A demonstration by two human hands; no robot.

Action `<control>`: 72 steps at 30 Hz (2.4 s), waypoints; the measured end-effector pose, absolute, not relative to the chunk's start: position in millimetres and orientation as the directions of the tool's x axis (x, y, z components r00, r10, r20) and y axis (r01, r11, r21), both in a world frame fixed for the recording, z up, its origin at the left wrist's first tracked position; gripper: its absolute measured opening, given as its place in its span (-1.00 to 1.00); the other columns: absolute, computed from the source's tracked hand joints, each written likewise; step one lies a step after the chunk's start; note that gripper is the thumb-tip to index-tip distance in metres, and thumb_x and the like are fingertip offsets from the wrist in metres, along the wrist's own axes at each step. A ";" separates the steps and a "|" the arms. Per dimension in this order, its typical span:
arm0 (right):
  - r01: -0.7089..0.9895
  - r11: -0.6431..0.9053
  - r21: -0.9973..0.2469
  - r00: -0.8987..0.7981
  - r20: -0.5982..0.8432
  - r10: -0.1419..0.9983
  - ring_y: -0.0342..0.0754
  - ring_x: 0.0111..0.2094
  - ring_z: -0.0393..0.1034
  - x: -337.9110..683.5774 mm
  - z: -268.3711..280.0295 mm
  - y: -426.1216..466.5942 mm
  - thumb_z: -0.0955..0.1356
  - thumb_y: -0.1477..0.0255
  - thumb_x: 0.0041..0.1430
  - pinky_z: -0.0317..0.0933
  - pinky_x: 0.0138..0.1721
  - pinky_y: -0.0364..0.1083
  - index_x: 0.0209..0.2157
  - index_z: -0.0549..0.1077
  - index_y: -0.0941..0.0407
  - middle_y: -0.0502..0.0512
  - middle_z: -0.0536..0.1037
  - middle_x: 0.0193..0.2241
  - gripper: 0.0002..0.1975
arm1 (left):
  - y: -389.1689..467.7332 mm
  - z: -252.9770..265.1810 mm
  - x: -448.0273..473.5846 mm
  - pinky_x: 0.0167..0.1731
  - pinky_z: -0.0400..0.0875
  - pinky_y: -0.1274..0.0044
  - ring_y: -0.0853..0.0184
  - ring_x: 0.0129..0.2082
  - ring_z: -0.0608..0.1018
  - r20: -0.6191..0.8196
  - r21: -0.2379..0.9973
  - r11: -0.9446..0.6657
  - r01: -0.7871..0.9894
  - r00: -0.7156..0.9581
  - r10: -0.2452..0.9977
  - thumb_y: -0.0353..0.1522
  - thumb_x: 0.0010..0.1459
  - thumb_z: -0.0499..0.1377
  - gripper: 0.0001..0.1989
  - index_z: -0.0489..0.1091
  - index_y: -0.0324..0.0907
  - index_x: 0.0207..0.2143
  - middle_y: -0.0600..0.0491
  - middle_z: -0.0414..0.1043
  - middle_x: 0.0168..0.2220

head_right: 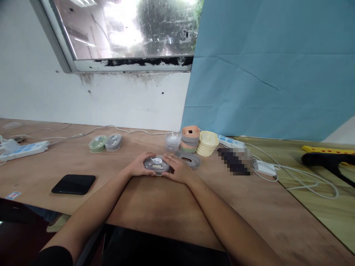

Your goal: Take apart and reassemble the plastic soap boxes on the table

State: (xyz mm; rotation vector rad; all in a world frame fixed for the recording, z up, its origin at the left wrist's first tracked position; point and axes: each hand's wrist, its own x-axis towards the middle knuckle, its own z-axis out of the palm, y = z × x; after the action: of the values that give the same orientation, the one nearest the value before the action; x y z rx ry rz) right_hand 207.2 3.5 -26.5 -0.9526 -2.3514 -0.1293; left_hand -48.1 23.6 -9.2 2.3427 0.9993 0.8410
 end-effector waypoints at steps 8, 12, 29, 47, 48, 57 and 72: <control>0.667 0.729 -0.155 -0.554 0.551 0.624 0.11 0.11 0.29 206.5 -22.8 1.1 0.41 0.13 0.01 0.28 0.06 0.11 0.21 0.17 0.00 0.14 0.30 0.17 -0.26 | 25.0 -9.9 -48.1 0.05 0.29 0.32 0.11 0.03 0.41 0.390 0.604 -0.643 0.471 0.529 0.754 -0.07 -0.19 0.35 -0.26 0.33 -0.14 0.06 -0.10 0.35 0.05; 0.660 0.736 -0.151 -0.549 0.572 0.609 0.08 0.09 0.31 206.9 -22.1 1.6 0.38 0.18 0.08 0.30 0.04 0.09 0.21 0.17 -0.02 0.12 0.32 0.16 -0.33 | 24.9 -9.2 -47.7 0.00 0.33 0.31 0.11 -0.01 0.45 0.389 0.609 -0.635 0.475 0.519 0.761 -0.06 -0.15 0.33 -0.30 0.35 -0.13 0.04 -0.09 0.40 0.01; 0.664 0.671 -0.330 -0.210 0.779 0.591 0.01 -0.18 0.50 203.2 -22.8 -1.2 0.26 0.30 0.25 0.40 -0.15 0.00 0.05 0.37 -0.03 0.08 0.54 -0.09 -0.66 | 26.1 -16.7 -43.3 0.00 0.37 0.37 0.18 -0.01 0.48 0.669 0.590 -0.741 0.322 0.320 0.671 -0.07 -0.12 0.33 -0.25 0.21 -0.15 0.09 -0.13 0.41 0.01; 0.619 0.769 0.161 -0.523 0.815 0.250 -0.07 -0.17 0.46 198.3 -2.5 -3.6 0.28 0.45 0.23 0.36 -0.21 -0.09 -0.13 0.46 0.04 0.12 0.55 -0.12 -0.80 | 27.8 -7.3 -33.5 -0.70 0.16 0.62 0.47 -0.75 0.29 0.376 0.916 -0.376 -0.142 -0.027 0.926 -0.03 0.12 0.10 -0.42 0.26 -0.28 0.03 0.19 0.28 -0.70; 0.609 0.776 0.161 -0.526 0.814 0.244 -0.08 -0.22 0.46 198.6 -0.6 -3.2 0.28 0.45 0.23 0.35 -0.24 -0.11 -0.16 0.46 0.04 0.10 0.57 -0.19 -0.83 | 28.5 -8.1 -32.8 -0.70 0.15 0.61 0.47 -0.76 0.28 0.368 0.917 -0.371 -0.144 -0.051 0.929 0.00 0.15 0.04 -0.39 0.25 -0.28 0.05 0.18 0.29 -0.69; 0.854 0.515 0.070 -0.354 0.805 0.477 0.01 -0.26 0.31 207.1 43.6 48.6 0.21 0.41 0.28 0.16 -0.22 -0.05 -0.17 0.47 0.10 0.14 0.50 -0.32 -0.77 | 28.8 -22.3 -31.5 -0.05 0.31 0.33 0.12 -0.02 0.43 0.401 0.761 -0.427 0.488 0.164 0.901 -0.05 0.09 0.15 -0.35 0.22 -0.27 0.12 -0.18 0.42 -0.05; 0.897 0.383 0.219 -0.436 0.570 0.696 0.06 -0.21 0.26 204.0 48.6 78.3 0.22 0.41 0.24 0.02 -0.22 -0.02 -0.24 0.52 0.12 0.19 0.47 -0.30 -0.75 | 18.2 -14.1 -33.0 0.03 0.26 0.33 0.13 0.03 0.40 0.396 0.522 -0.605 0.601 0.458 0.796 -0.01 0.12 0.09 -0.39 0.27 -0.21 0.10 -0.11 0.38 0.04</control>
State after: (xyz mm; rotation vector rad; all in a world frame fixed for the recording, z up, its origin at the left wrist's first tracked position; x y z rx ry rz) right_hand 204.0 78.3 48.6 -1.3809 -2.2623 -0.7155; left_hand -33.0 18.2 -14.1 2.4040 1.1907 0.8959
